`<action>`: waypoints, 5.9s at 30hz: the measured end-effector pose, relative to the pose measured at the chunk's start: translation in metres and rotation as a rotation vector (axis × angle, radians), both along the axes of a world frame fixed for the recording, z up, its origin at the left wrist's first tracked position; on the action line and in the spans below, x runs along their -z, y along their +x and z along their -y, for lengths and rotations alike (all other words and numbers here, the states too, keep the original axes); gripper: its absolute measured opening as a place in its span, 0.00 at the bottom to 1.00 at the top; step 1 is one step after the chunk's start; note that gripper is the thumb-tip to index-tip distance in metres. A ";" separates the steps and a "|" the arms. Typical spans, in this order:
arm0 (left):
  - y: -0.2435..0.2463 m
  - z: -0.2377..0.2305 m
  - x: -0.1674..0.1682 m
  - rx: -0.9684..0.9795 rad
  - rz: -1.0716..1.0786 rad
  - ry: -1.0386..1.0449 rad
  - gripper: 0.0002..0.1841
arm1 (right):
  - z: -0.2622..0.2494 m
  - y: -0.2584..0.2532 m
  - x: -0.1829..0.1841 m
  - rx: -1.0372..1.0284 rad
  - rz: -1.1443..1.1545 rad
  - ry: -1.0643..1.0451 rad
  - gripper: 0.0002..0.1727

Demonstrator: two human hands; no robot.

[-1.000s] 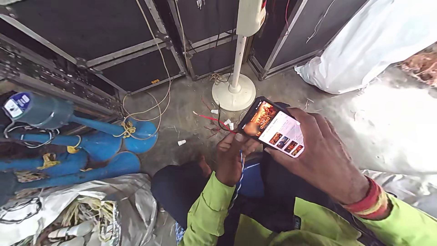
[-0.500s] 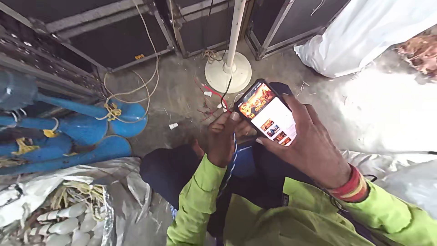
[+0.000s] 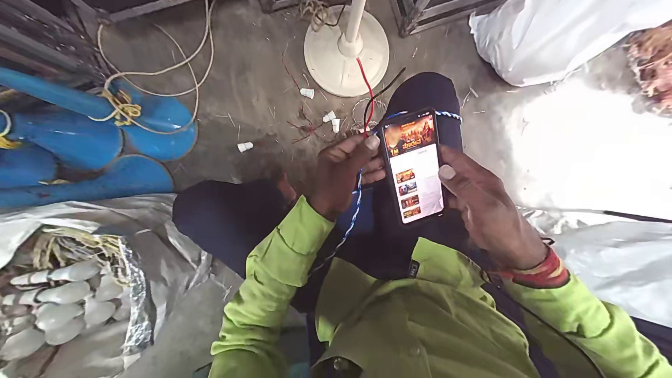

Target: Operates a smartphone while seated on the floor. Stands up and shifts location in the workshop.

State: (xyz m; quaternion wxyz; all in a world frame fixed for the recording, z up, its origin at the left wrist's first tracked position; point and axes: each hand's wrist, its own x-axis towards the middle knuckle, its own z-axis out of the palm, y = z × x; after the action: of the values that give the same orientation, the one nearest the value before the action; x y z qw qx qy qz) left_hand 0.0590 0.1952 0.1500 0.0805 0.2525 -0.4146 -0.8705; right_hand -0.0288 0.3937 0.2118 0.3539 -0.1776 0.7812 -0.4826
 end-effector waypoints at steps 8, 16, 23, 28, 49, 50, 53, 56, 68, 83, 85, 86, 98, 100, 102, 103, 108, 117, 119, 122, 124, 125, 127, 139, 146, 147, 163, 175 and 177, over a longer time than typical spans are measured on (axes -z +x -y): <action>-0.002 0.003 0.007 0.073 0.053 -0.045 0.10 | -0.009 -0.005 0.008 0.127 0.325 -0.098 0.19; -0.006 0.007 0.009 0.105 0.131 -0.040 0.10 | -0.009 -0.008 0.018 0.112 0.427 -0.147 0.18; -0.008 0.008 0.011 0.137 0.136 -0.011 0.10 | -0.012 -0.010 0.024 0.121 0.480 -0.152 0.17; -0.009 0.008 0.012 0.138 0.146 -0.018 0.10 | -0.012 -0.010 0.024 0.134 0.502 -0.166 0.16; -0.007 0.006 0.014 0.118 0.173 0.013 0.11 | 0.003 0.013 0.032 -0.018 -0.118 0.254 0.40; -0.006 0.005 0.014 0.116 0.170 0.018 0.11 | 0.003 0.014 0.032 -0.021 -0.134 0.265 0.40; -0.006 0.005 0.014 0.111 0.160 0.017 0.10 | 0.003 0.013 0.032 -0.020 -0.141 0.265 0.40; -0.006 0.006 0.014 0.124 0.149 0.008 0.10 | 0.000 0.012 0.031 -0.033 -0.127 0.203 0.32; -0.006 0.005 0.017 0.119 0.174 0.014 0.10 | -0.001 0.009 0.029 -0.035 -0.116 0.204 0.26; -0.007 0.006 0.019 0.127 0.194 0.005 0.12 | -0.001 0.009 0.026 0.010 0.028 0.054 0.17; -0.007 0.007 0.020 0.127 0.216 0.001 0.12 | 0.000 0.007 0.023 0.092 0.160 0.023 0.19; -0.007 0.007 0.019 0.126 0.226 0.003 0.12 | 0.001 0.005 0.021 0.143 0.245 0.024 0.22; -0.010 0.008 0.016 0.211 0.192 0.084 0.11 | -0.006 -0.001 0.012 0.235 0.457 -0.056 0.20; -0.016 0.004 0.014 0.212 0.204 0.050 0.09 | -0.010 -0.004 0.019 0.203 0.463 -0.088 0.16; -0.022 0.001 0.012 0.204 0.231 0.011 0.08 | -0.015 -0.008 0.027 0.123 0.421 -0.152 0.15; -0.025 0.000 0.013 0.201 0.239 -0.004 0.09 | -0.017 -0.011 0.030 0.073 0.392 -0.183 0.20; -0.028 -0.002 0.023 0.172 0.258 0.022 0.10 | -0.012 -0.019 0.045 -0.002 0.318 -0.177 0.31; -0.028 0.002 0.037 0.089 0.364 0.029 0.09 | -0.009 -0.033 0.070 -0.013 0.576 -0.278 0.37; -0.026 0.005 0.041 0.080 0.374 0.046 0.09 | -0.005 -0.033 0.072 -0.028 0.594 -0.298 0.38; -0.021 0.005 0.045 0.073 0.377 0.043 0.09 | -0.004 -0.031 0.073 -0.075 0.574 -0.317 0.39; -0.023 0.004 0.045 0.056 0.365 0.035 0.10 | -0.002 -0.030 0.074 -0.074 0.553 -0.321 0.40; -0.023 0.004 0.044 0.047 0.359 0.047 0.11 | -0.001 -0.029 0.074 -0.070 0.545 -0.323 0.40; -0.026 0.002 0.043 0.039 0.361 0.072 0.12 | -0.001 -0.028 0.073 -0.058 0.532 -0.329 0.41; -0.027 -0.002 0.039 0.071 0.271 0.133 0.12 | -0.009 -0.025 0.066 -0.022 0.467 -0.372 0.44; -0.026 -0.007 0.037 0.061 0.206 0.094 0.09 | -0.014 -0.022 0.063 -0.032 0.415 -0.376 0.45; -0.026 -0.008 0.037 0.057 0.199 0.094 0.09 | -0.014 -0.022 0.063 -0.037 0.418 -0.374 0.45; -0.028 -0.007 0.037 -0.028 0.194 0.141 0.09 | -0.023 -0.014 0.062 -0.161 0.673 -0.438 0.72; -0.027 -0.006 0.033 -0.016 0.219 0.132 0.11 | -0.019 -0.011 0.055 -0.015 0.642 -0.274 0.32; -0.027 -0.006 0.033 -0.025 0.227 0.124 0.11 | -0.018 -0.009 0.055 0.002 0.621 -0.260 0.30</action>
State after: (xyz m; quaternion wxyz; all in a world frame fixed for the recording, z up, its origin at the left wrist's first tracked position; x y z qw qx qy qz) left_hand 0.0318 0.2014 0.1174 0.0282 0.3590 -0.3631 -0.8593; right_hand -0.0378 0.4118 0.1569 0.5490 -0.0650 0.5680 -0.6098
